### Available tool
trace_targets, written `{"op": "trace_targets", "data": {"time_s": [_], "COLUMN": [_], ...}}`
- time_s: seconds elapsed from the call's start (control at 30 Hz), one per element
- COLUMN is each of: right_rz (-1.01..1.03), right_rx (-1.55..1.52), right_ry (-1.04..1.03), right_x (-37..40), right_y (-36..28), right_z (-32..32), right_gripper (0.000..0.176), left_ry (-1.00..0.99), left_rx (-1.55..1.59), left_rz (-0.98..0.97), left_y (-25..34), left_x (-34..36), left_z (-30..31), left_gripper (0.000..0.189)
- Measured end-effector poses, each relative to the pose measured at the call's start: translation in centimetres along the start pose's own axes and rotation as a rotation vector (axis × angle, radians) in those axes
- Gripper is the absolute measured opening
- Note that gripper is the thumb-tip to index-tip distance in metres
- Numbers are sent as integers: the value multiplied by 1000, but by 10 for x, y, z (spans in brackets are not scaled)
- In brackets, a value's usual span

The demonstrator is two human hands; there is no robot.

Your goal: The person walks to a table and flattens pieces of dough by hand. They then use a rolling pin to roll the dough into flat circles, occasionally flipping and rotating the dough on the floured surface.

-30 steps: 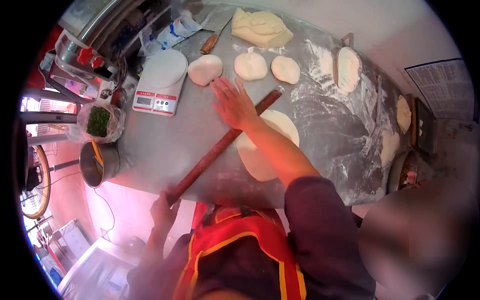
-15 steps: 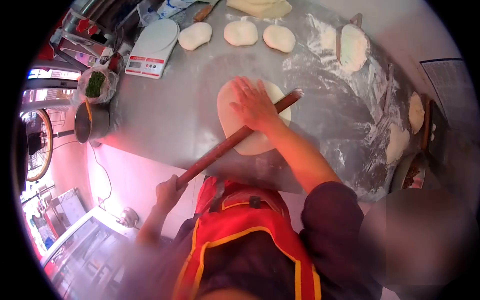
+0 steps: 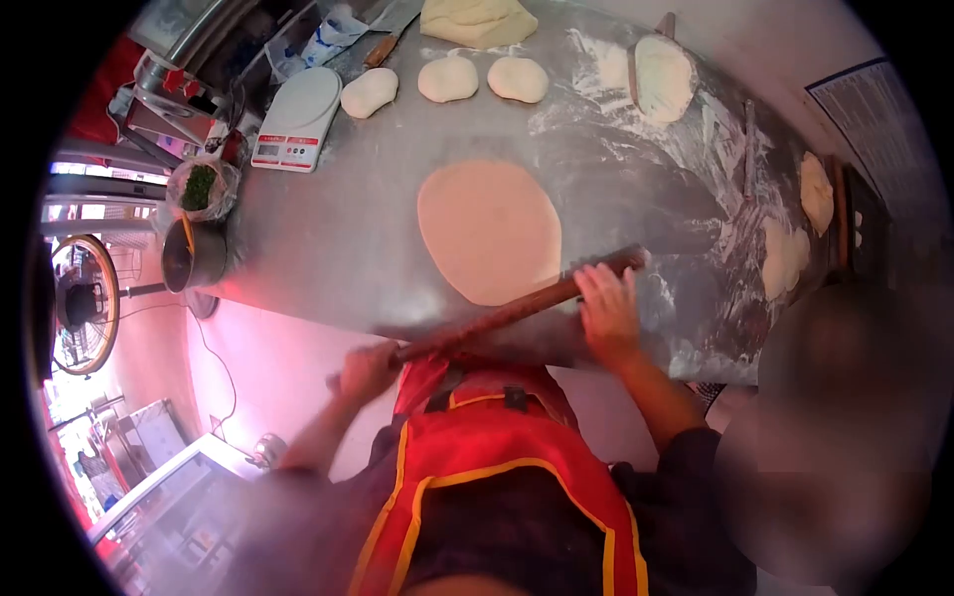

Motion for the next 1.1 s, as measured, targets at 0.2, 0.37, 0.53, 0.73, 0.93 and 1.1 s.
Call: {"op": "trace_targets", "data": {"time_s": [0.2,0.37,0.53,0.73,0.93,1.1], "right_rz": [-398,-649,-829,-758,-678,-702], "right_rx": [-99,-113,-73,-67,-426,-381], "right_ry": [-154,-68,-22,-117,-54,-70], "right_x": [93,133,135,143,138,127], "right_y": [-7,-45,-4,-11,-80,-89], "right_z": [-11,-23,-8,-11,-30,-28], "right_gripper": [46,51,55,55,57,57], "left_ry": [160,244,366,422,206,364], "left_rx": [-427,-242,-282,-289,-210,-286], "left_rz": [-532,-537,-626,-669,-588,-788], "left_y": [72,103,205,209,107,167], "left_x": [-120,-202,-308,-312,-208,-267], "left_z": [119,57,65,68,88,75], "left_gripper": [34,71,72,72,64,66]}}
Point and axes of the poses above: each hand's wrist, its own x-axis away from the middle knuckle, its own z-axis out of the back of the hand, y = z × x, the point moved 8 cm from there along -x, towards the middle knuckle, and after that the axes turned 1 degree about z, right-handed, at the moved point
